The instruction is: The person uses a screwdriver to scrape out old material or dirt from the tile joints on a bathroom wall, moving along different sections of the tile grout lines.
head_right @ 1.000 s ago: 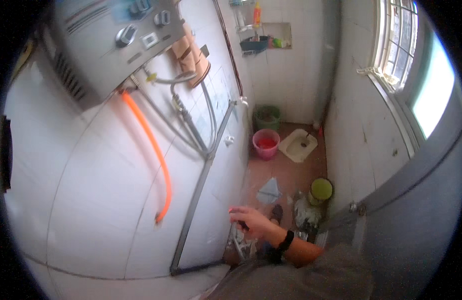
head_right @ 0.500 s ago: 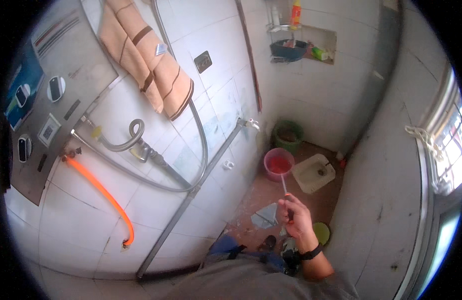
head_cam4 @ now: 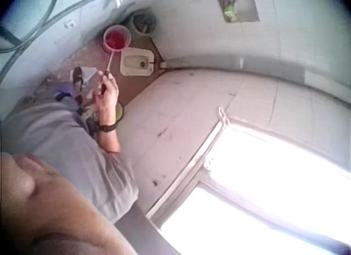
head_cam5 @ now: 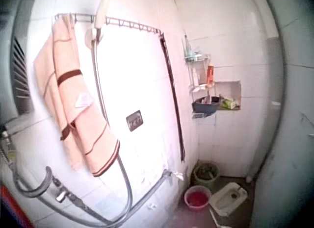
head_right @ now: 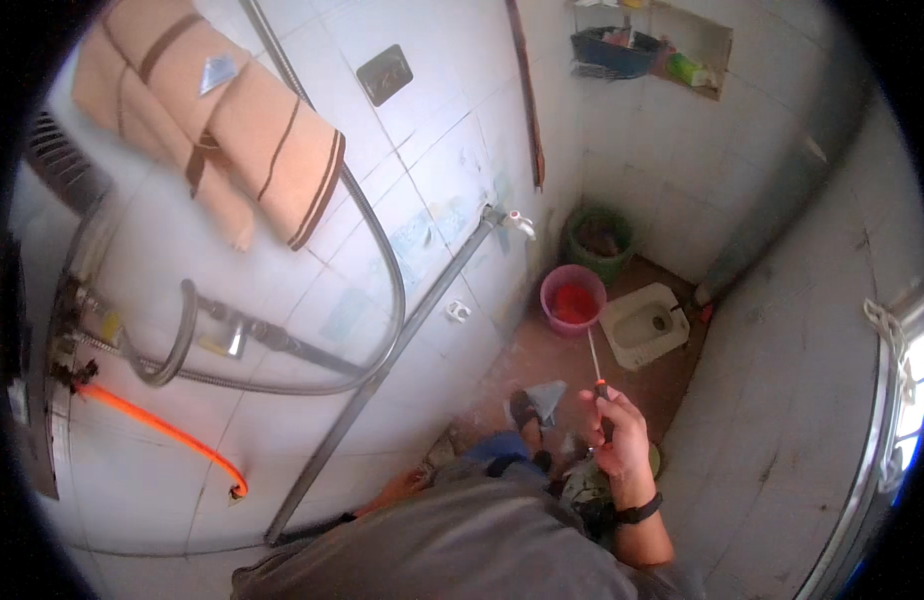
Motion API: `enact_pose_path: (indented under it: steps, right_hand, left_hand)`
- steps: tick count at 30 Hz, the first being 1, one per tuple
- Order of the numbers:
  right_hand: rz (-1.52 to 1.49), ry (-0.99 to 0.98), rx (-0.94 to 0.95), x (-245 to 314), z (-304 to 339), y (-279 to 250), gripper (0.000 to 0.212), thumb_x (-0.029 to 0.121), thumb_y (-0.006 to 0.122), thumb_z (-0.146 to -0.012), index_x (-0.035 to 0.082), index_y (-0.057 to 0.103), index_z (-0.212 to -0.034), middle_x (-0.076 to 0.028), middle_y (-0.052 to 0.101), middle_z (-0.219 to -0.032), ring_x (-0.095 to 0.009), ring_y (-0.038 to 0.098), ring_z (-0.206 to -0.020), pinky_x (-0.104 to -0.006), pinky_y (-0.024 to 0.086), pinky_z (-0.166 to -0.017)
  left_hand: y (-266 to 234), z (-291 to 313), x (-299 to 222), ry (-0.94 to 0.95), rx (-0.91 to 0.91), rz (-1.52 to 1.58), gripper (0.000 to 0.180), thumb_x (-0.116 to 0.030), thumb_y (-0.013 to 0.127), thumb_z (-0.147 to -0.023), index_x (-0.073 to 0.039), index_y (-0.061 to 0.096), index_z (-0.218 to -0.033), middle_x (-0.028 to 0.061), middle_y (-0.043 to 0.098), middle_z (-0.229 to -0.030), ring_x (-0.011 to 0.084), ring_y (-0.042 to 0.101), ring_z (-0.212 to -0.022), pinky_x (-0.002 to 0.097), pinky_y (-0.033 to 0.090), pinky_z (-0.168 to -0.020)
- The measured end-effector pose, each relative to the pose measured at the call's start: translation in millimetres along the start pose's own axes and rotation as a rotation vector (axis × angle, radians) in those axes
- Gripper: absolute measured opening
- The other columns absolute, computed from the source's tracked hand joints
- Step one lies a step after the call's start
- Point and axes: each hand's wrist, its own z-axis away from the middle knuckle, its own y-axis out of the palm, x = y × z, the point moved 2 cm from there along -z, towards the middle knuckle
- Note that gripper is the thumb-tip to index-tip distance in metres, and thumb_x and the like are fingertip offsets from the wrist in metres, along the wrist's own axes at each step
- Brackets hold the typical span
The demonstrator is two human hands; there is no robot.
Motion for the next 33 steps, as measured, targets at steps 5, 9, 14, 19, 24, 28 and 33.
enact_pose_path:
  steps: [5,9,14,19,24,28,33]
  right_hand:
    - [0.222,0.026,0.060,21,-64,41,0.028,0.002,0.060,-0.084,0.003,0.054,-0.112,-0.001,0.055,-0.083,-0.009,0.051,-0.068,-0.0183,0.036,-0.045]
    - [0.545,0.036,0.201,50,-115,78,0.030,0.003,0.059,-0.086,0.000,0.056,-0.116,-0.002,0.057,-0.079,-0.008,0.053,-0.063,-0.0221,0.042,-0.051]
    - [1.543,-0.892,0.406,111,-176,160,0.025,0.006,0.064,-0.080,0.001,0.064,-0.104,-0.018,0.066,-0.102,-0.032,0.065,-0.086,-0.0358,0.052,-0.074]
    - [1.740,-1.315,0.708,128,-225,229,0.026,0.006,0.065,-0.075,0.004,0.065,-0.100,-0.011,0.065,-0.088,-0.028,0.064,-0.076,-0.0359,0.052,-0.063]
    - [1.799,-1.454,1.000,128,-259,261,0.026,0.006,0.061,-0.074,0.004,0.064,-0.100,-0.008,0.065,-0.087,-0.025,0.063,-0.072,-0.0348,0.052,-0.060]
    - [1.775,-1.479,1.184,143,-270,277,0.025,0.006,0.060,-0.074,0.003,0.064,-0.098,-0.009,0.065,-0.088,-0.025,0.063,-0.072,-0.0352,0.052,-0.060]
    - [1.801,-1.456,1.464,145,-297,290,0.027,0.007,0.057,-0.074,0.001,0.063,-0.099,-0.010,0.061,-0.085,-0.027,0.062,-0.073,-0.0361,0.052,-0.059]
  left_hand:
    - [8,-57,2,-0.159,-0.052,0.146,0.044,-0.033,0.054,-0.086,0.003,0.060,-0.112,0.0166,0.068,-0.095,0.0314,0.063,-0.093,0.0411,0.046,-0.084]
    - [-9,-81,-39,0.056,-0.125,0.142,0.039,-0.029,0.055,-0.088,0.000,0.061,-0.113,0.0185,0.066,-0.106,0.0303,0.063,-0.096,0.0380,0.047,-0.088]
    - [-45,-104,-71,-0.068,-0.221,0.045,0.037,-0.028,0.058,-0.089,-0.001,0.060,-0.113,0.0176,0.065,-0.107,0.0289,0.063,-0.097,0.0378,0.049,-0.084]
    - [-42,-114,-92,-0.140,-0.340,0.130,0.037,-0.029,0.059,-0.090,-0.001,0.060,-0.114,0.0150,0.066,-0.107,0.0287,0.064,-0.093,0.0370,0.050,-0.083]
    - [-9,-117,-123,-0.108,-0.583,0.303,0.031,-0.024,0.058,-0.091,-0.002,0.061,-0.113,0.0140,0.067,-0.105,0.0259,0.065,-0.091,0.0366,0.052,-0.079]
    - [37,-132,-150,-0.164,-0.704,0.393,0.029,-0.019,0.058,-0.092,0.001,0.060,-0.112,0.0156,0.066,-0.103,0.0260,0.065,-0.092,0.0374,0.052,-0.078]
    - [83,-169,-202,-0.260,-0.762,0.572,0.030,-0.018,0.059,-0.090,0.000,0.058,-0.115,0.0159,0.066,-0.107,0.0258,0.064,-0.095,0.0352,0.051,-0.081]
